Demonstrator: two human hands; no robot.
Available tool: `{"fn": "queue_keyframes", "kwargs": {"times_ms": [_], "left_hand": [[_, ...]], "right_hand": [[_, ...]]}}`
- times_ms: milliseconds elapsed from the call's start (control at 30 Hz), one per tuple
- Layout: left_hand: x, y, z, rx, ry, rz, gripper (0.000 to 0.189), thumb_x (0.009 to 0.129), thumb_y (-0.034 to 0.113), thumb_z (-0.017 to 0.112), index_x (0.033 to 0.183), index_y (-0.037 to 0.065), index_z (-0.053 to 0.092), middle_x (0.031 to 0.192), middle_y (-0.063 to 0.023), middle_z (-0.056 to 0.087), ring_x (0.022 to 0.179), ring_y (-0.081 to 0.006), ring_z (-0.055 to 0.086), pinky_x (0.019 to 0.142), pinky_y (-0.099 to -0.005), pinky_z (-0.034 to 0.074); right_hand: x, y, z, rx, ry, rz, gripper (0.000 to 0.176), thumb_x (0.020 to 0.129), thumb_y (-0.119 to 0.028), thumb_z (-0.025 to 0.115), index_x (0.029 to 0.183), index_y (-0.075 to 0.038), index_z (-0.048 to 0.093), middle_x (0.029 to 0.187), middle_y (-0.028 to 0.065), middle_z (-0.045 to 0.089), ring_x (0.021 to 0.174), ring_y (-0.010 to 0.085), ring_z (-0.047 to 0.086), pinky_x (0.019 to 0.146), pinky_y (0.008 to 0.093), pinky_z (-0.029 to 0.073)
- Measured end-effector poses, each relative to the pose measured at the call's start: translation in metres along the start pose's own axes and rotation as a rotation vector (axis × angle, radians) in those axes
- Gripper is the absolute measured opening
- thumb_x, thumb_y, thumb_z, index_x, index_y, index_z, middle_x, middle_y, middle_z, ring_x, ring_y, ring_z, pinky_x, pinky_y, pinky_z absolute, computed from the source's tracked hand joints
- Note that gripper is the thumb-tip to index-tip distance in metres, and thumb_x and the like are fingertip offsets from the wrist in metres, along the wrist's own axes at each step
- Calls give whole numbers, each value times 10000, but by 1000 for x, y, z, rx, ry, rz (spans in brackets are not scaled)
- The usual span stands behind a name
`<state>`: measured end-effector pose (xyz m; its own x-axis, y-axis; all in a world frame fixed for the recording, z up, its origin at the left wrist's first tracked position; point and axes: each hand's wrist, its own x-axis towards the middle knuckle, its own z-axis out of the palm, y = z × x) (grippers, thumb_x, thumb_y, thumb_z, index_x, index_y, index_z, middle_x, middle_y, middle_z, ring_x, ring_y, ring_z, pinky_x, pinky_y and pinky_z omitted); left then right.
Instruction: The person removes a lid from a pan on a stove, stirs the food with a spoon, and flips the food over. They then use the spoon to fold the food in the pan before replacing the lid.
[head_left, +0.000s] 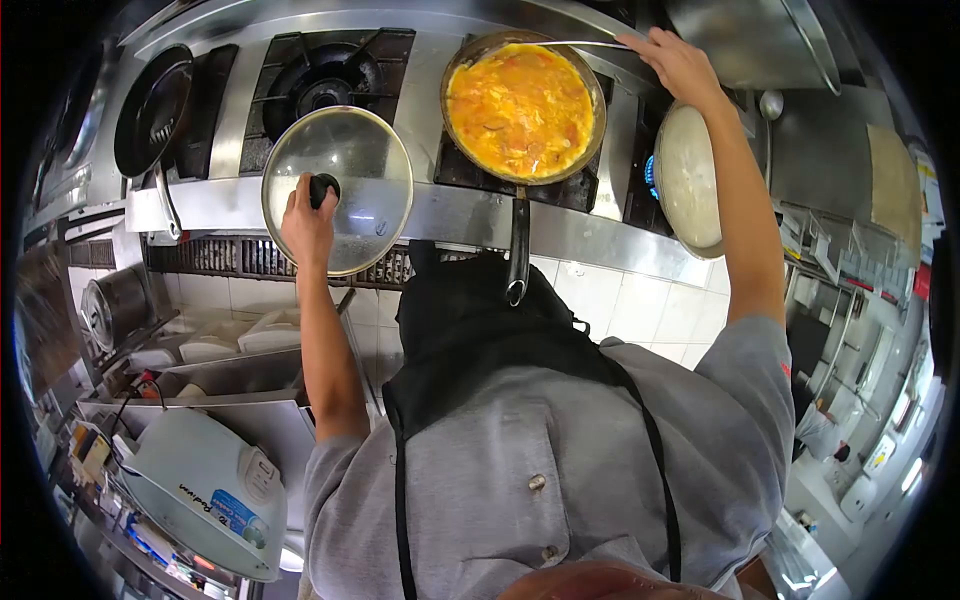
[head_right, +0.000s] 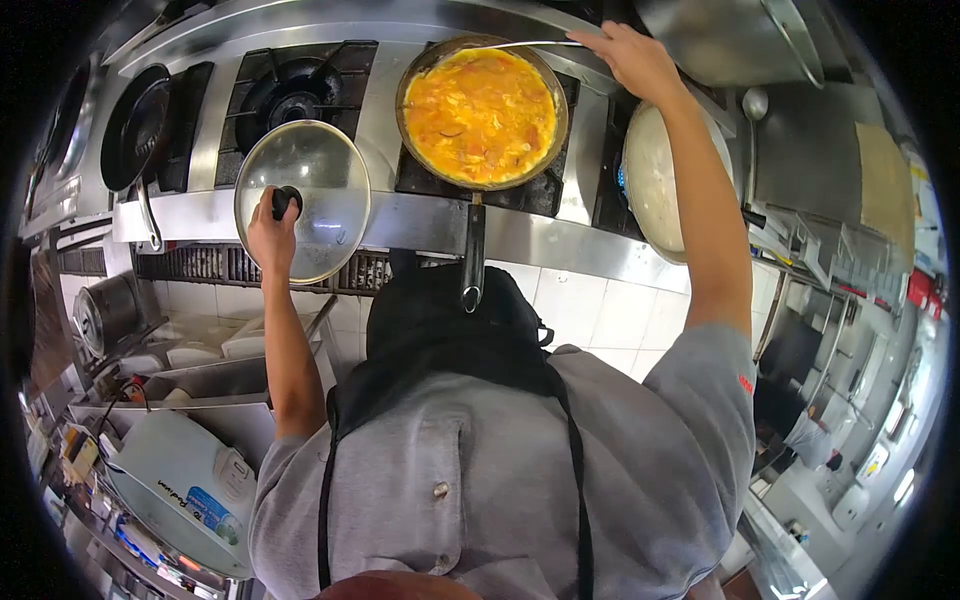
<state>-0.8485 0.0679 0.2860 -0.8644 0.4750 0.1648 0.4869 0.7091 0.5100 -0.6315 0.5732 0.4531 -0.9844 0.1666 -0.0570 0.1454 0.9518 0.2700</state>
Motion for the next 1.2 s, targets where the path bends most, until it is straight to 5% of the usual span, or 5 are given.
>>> {"fn": "queue_keyframes", "kwargs": {"times_ms": [433,767,967,1100,1200], "left_hand": [[-9,-5,4,0,-38,-56,430,816,308,676,1201,138,591,911,-168,626,771,-396,641,650,-469,502],[-8,-3,4,-2,-31,-29,420,820,298,673,1198,140,582,898,-166,625,761,-396,641,637,-469,499],[-9,-3,10,0,-13,-17,403,820,305,667,1180,142,584,889,-162,626,743,-394,635,624,-474,495],[-8,-1,10,5,-28,-9,409,822,310,664,1186,143,583,917,-164,630,764,-396,633,637,-478,497],[-8,-1,12,18,-14,-11,420,823,316,662,1197,142,579,951,-171,636,801,-398,633,660,-477,499]], "right_hand": [[-46,-36,1,-31,121,69,751,734,52,566,1353,-369,500,930,53,547,890,240,588,743,372,516],[-62,-42,9,11,202,205,681,796,-6,574,1362,-376,490,913,53,555,830,243,608,647,396,529],[-73,-49,-14,-134,39,315,678,798,-76,589,1395,-361,439,919,70,579,781,274,645,638,406,544],[-75,-75,-28,-272,-67,329,670,764,-79,603,1385,-278,451,950,116,606,705,308,665,595,410,547],[-77,-97,-51,-249,-220,402,484,804,-118,558,1287,-119,519,906,170,643,706,317,682,587,414,550]]}}
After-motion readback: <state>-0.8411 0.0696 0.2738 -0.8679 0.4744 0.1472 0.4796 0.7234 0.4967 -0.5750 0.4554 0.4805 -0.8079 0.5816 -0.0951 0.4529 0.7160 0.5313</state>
